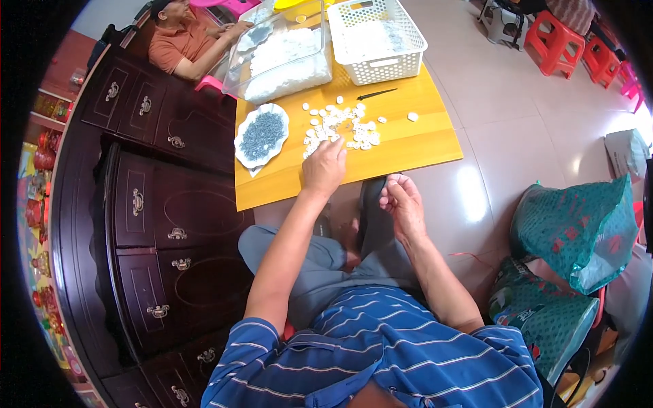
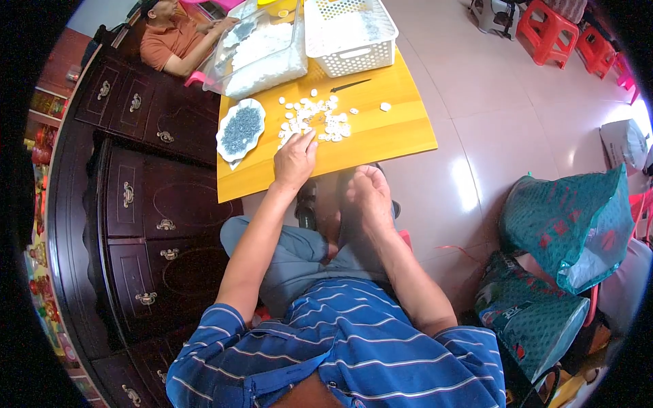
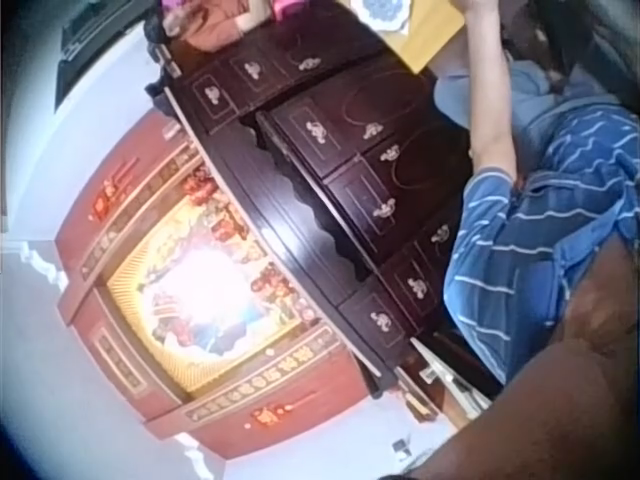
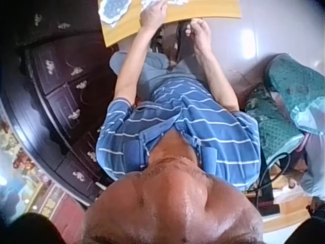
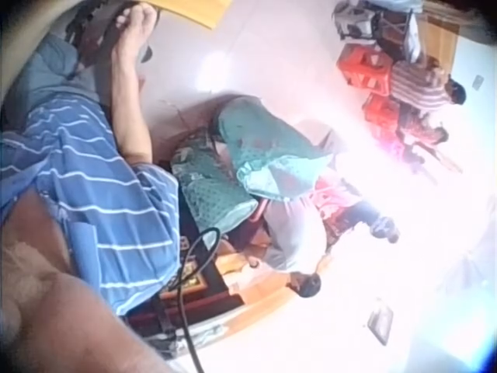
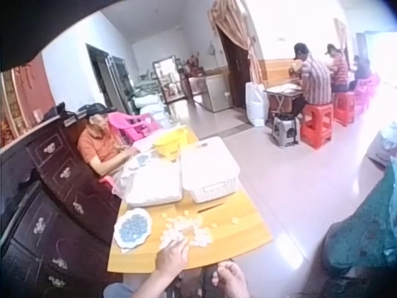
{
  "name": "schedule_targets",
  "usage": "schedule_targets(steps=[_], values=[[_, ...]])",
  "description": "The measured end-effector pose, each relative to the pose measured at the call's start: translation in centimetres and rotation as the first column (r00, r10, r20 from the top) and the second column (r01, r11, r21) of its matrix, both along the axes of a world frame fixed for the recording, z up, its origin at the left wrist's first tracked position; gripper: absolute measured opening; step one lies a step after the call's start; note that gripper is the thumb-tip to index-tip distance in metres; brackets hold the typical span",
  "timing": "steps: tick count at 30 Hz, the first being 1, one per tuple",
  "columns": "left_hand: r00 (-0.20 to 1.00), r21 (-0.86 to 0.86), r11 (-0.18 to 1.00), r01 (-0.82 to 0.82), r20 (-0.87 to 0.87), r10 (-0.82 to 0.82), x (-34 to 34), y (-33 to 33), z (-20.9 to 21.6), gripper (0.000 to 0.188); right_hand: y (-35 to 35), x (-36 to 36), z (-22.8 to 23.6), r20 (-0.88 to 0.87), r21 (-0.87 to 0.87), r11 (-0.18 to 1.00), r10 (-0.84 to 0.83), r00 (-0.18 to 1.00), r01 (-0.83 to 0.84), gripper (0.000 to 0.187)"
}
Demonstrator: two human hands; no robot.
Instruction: Assembling small white plastic fasteners by manually inserting tiny metal pins into pre-drilled holes.
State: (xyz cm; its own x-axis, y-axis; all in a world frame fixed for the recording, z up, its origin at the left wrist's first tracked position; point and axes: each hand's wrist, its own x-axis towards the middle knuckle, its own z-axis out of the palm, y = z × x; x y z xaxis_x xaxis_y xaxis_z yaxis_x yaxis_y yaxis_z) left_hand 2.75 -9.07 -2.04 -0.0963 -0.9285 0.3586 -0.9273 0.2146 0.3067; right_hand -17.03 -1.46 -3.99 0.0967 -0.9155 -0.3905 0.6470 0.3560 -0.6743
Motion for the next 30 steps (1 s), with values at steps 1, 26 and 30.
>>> schedule_targets(steps=[1,26,30], values=[[1.000,0.006,1.000,0.002,-0.001,-0.002,0.0,0.0,0.0,0.029,0.0,0.0,0.0,-0.005,0.003,1.000,-0.004,1.000,0.004,0.010],[0.993,0.006,0.997,0.083,0.086,-0.083,-0.3,-1.3,-0.4,0.034,0.3,0.4,0.5,-0.037,-0.035,0.999,0.007,0.999,-0.008,0.013],[0.992,-0.011,0.997,0.073,0.101,-0.071,-0.4,-1.0,-0.3,0.032,0.3,0.2,0.5,-0.037,-0.053,0.998,0.018,0.999,-0.020,0.014]])
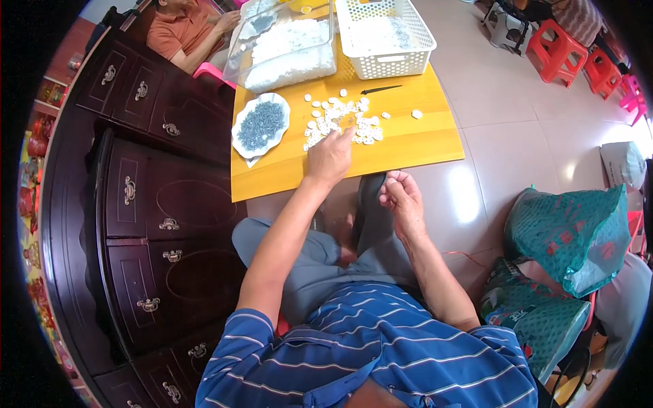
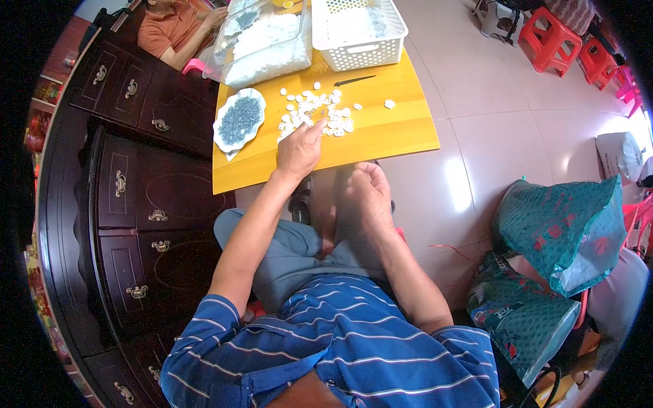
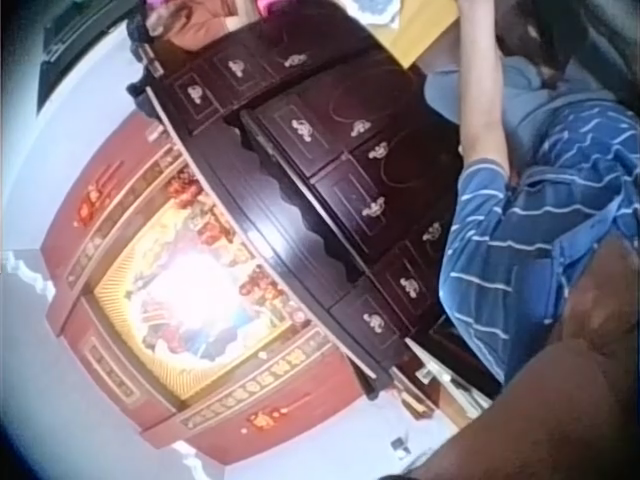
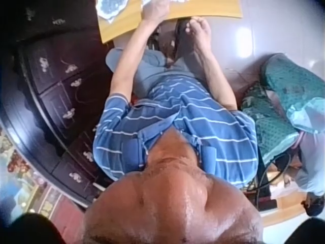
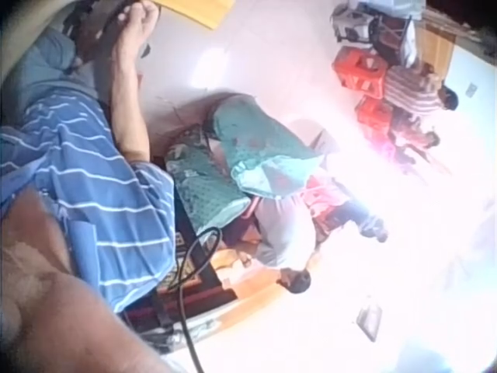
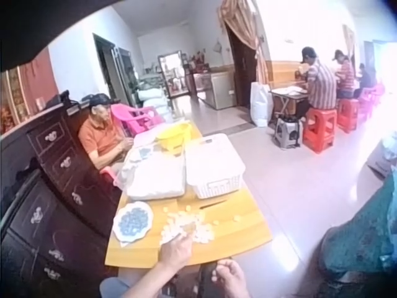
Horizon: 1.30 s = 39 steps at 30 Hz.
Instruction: Assembling small white plastic fasteners by manually inserting tiny metal pins into pre-drilled holes.
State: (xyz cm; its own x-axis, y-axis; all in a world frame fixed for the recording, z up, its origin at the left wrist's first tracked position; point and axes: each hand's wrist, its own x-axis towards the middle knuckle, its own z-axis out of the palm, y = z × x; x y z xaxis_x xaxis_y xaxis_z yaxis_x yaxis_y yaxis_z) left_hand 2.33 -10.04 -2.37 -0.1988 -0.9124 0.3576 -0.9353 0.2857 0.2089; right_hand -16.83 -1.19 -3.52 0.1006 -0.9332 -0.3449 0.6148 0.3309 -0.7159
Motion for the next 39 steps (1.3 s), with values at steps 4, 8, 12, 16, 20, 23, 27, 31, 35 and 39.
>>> schedule_targets(steps=[4,8,12,16,20,23,27,31,35,39], values=[[0.999,-0.026,1.000,-0.009,0.034,0.010,0.6,0.5,-0.3,0.036,0.1,0.2,0.1,0.014,-0.017,1.000,0.000,1.000,0.001,0.014],[1.000,-0.037,0.999,-0.020,-0.004,0.020,0.4,0.7,-0.1,0.040,0.0,0.3,-0.2,-0.042,-0.049,0.999,-0.007,0.999,0.005,0.013],[1.000,-0.018,1.000,-0.012,-0.025,0.011,0.1,0.9,0.3,0.042,0.1,0.3,-0.2,-0.069,-0.077,0.997,-0.002,0.998,-0.003,0.012],[1.000,0.013,1.000,0.005,0.015,-0.005,0.2,0.7,-0.1,0.042,0.2,0.6,-0.1,-0.090,-0.083,0.996,0.004,0.996,-0.011,0.012],[1.000,0.019,1.000,0.008,0.023,-0.009,0.3,0.9,-0.4,0.040,0.3,0.7,-0.1,-0.113,-0.095,0.995,0.010,0.994,-0.020,0.012],[1.000,-0.033,0.999,0.014,0.021,-0.014,0.2,1.1,-0.3,0.037,0.4,0.7,-0.2,-0.090,-0.105,0.994,0.012,0.996,-0.021,0.012],[1.000,-0.063,0.998,0.017,0.019,-0.016,0.2,1.9,-0.1,0.032,0.4,0.7,-0.5,-0.121,-0.114,0.993,0.016,0.993,-0.030,0.012],[0.997,-0.085,0.996,0.030,-0.074,-0.036,0.9,2.3,-0.3,0.026,0.5,0.9,-0.5,-0.130,-0.119,0.992,0.020,0.991,-0.036,0.011],[0.986,-0.082,0.996,0.044,-0.157,-0.056,1.1,2.3,-0.4,0.019,0.6,0.9,-0.5,-0.137,-0.122,0.991,0.038,0.990,-0.055,0.012],[0.974,-0.097,0.995,0.039,-0.217,-0.060,1.2,2.2,-0.5,0.017,0.6,0.8,-0.4,-0.142,-0.111,0.991,0.058,0.988,-0.074,0.013]])
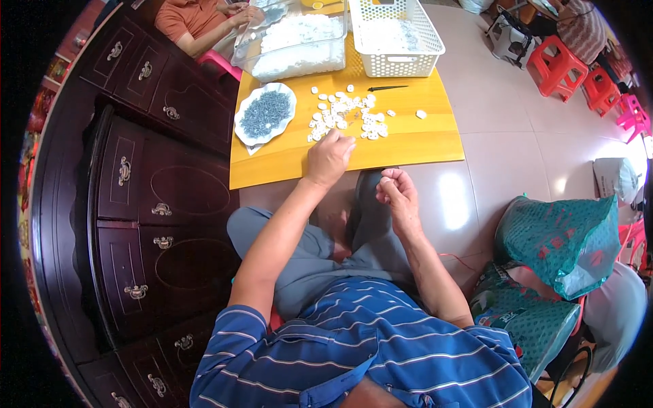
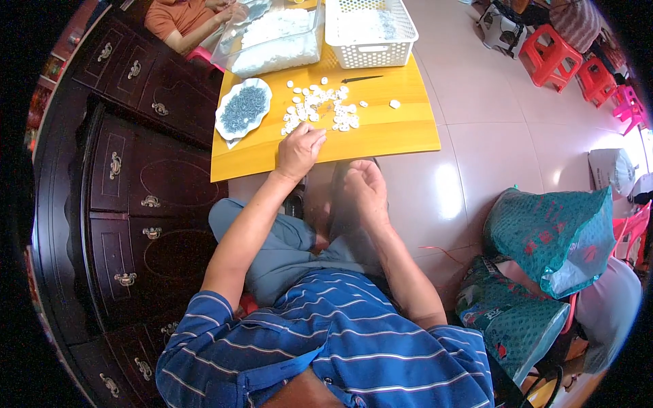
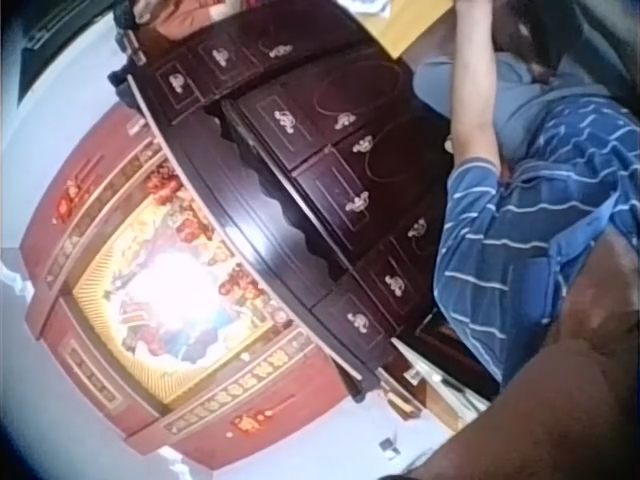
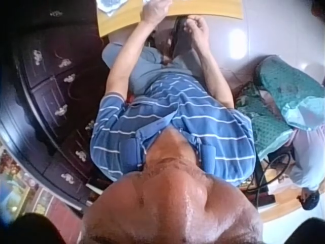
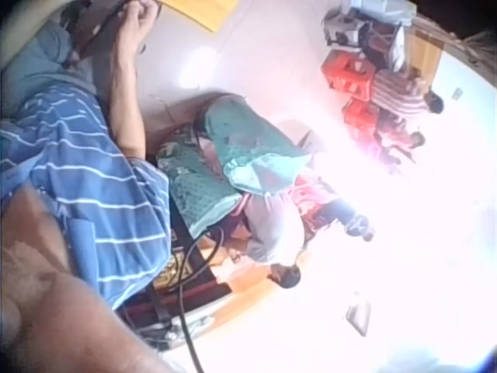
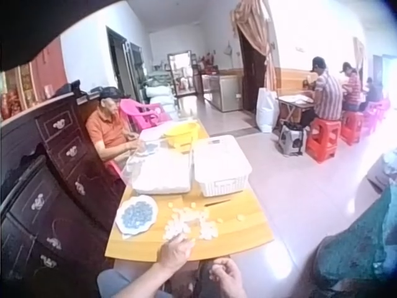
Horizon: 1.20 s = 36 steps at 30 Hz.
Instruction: Assembling small white plastic fasteners by manually inserting tiny metal pins into pre-drilled holes.
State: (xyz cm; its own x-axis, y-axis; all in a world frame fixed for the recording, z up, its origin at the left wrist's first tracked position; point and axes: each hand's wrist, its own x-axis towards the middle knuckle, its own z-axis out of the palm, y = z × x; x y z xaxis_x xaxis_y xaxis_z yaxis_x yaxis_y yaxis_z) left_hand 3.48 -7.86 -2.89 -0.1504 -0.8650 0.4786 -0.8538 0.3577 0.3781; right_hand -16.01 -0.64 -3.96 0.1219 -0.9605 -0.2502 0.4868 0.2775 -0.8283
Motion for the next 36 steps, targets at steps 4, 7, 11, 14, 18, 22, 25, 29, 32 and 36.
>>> schedule_targets(steps=[4,7,11,14,18,22,25,29,32,36], values=[[1.000,0.024,0.999,-0.026,-0.005,0.027,0.1,-0.6,0.1,0.017,0.1,0.1,0.0,-0.026,0.017,1.000,0.010,1.000,-0.010,0.013],[1.000,0.018,1.000,-0.022,0.014,0.022,0.0,-0.7,0.2,0.017,0.0,0.0,-0.5,-0.014,-0.001,1.000,0.024,1.000,-0.024,0.013],[1.000,-0.039,0.999,-0.007,0.018,0.007,0.3,-0.1,-0.1,0.013,0.0,0.1,-0.5,-0.036,0.012,0.999,0.036,0.999,-0.035,0.012],[0.999,-0.014,1.000,-0.012,0.042,0.013,0.4,0.8,-0.3,0.012,-0.1,0.2,-0.8,-0.059,-0.047,0.999,0.015,0.998,-0.018,0.015],[0.999,-0.060,0.998,0.010,0.033,-0.008,0.8,2.4,-0.6,0.011,-0.6,-0.2,0.0,-0.640,-0.499,0.861,-0.292,0.711,-0.096,0.030],[0.999,-0.097,0.995,0.001,0.050,0.004,1.8,3.3,-0.8,0.012,-2.2,0.6,2.4,-0.813,-0.576,0.734,-0.466,0.348,-0.360,0.050],[0.996,-0.130,0.992,0.008,0.087,0.003,1.8,3.5,-0.4,0.011,-4.3,1.7,1.4,-0.847,-0.528,0.735,-0.496,0.193,-0.426,0.059],[0.996,-0.136,0.991,0.002,0.092,0.010,2.4,4.1,-0.3,0.012,-5.7,3.2,-0.5,-0.889,-0.432,0.766,-0.449,0.083,-0.477,0.064],[0.997,-0.154,0.988,-0.001,0.077,0.013,3.0,4.5,-0.4,0.013,-5.3,4.2,-0.4,-0.909,-0.355,0.777,-0.417,-0.003,-0.521,0.066],[0.999,-0.165,0.986,0.005,0.055,0.004,3.4,4.7,-0.6,0.014,-4.5,5.4,-0.4,-0.919,-0.334,0.778,-0.394,0.000,-0.532,0.067]])
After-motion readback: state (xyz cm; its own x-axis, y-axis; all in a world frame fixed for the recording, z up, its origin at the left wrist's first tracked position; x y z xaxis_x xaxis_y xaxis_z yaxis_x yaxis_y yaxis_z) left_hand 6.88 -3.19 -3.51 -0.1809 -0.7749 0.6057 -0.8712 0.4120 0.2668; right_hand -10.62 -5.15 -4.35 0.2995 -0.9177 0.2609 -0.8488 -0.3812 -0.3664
